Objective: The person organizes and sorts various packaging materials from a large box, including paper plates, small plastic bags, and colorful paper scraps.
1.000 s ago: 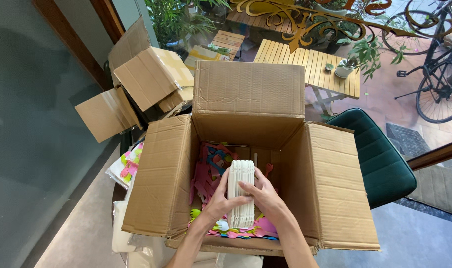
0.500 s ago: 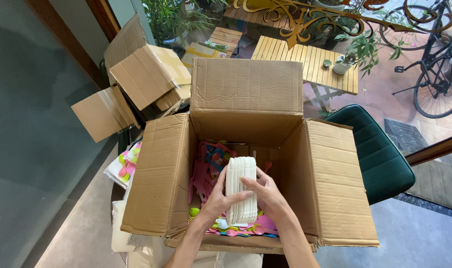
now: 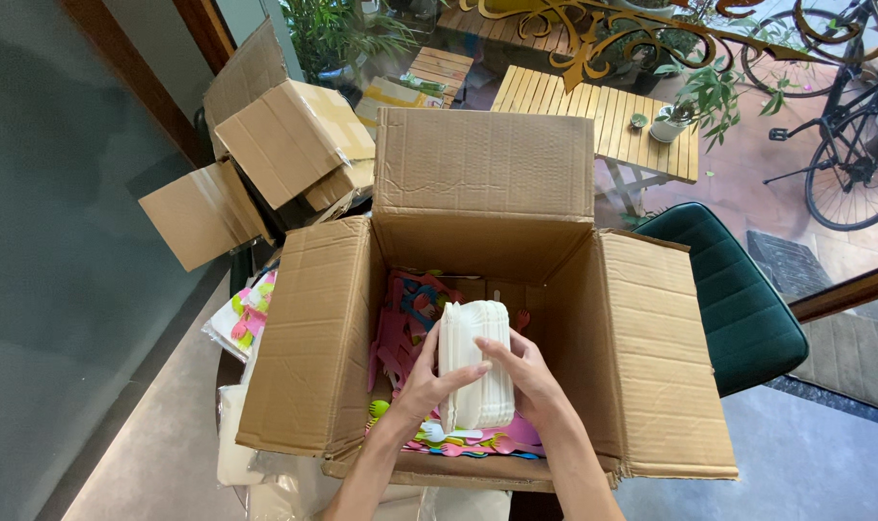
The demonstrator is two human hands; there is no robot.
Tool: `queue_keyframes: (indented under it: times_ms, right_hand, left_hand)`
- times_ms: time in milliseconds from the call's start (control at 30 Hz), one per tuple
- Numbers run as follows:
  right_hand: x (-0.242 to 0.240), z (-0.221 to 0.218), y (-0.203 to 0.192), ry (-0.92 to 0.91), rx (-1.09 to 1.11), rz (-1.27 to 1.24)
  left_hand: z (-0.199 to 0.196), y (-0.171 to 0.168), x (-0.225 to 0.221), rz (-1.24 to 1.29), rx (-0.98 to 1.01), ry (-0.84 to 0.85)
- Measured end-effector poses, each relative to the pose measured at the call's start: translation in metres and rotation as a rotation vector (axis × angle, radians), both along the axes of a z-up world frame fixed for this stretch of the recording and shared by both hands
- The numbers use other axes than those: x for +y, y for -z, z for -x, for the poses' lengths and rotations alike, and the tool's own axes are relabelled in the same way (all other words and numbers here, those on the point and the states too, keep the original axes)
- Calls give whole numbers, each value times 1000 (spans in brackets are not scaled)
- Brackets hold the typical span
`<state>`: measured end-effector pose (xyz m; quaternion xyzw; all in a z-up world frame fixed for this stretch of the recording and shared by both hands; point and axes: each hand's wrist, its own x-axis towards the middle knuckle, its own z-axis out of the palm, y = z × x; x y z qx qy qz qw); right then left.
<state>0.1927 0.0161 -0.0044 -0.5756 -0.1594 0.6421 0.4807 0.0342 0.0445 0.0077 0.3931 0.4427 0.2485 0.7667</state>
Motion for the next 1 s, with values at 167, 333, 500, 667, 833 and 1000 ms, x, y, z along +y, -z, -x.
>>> queue_keyframes:
  times_ms: [167,333,500,667,833,1000]
  right_hand:
    - [2,4,5,13,-81,61]
    - [2,3,9,6,-56,42]
    - [3,4,7,3,-97,66]
    - [5,-4,44,132,-74,-65]
    - [6,8,7,4,-277,94]
    - [8,1,35,-45,-414,33]
  left_hand:
    - [-3,17,2,-132,29,-24]
    - [-3,10,1,-134,74,-5]
    - [-3,8,1,-136,67,-3]
    - [-2,21,4,-95,55,-51]
    - [3,3,4,20,89,-90]
    - [3,92,17,64,7,-343]
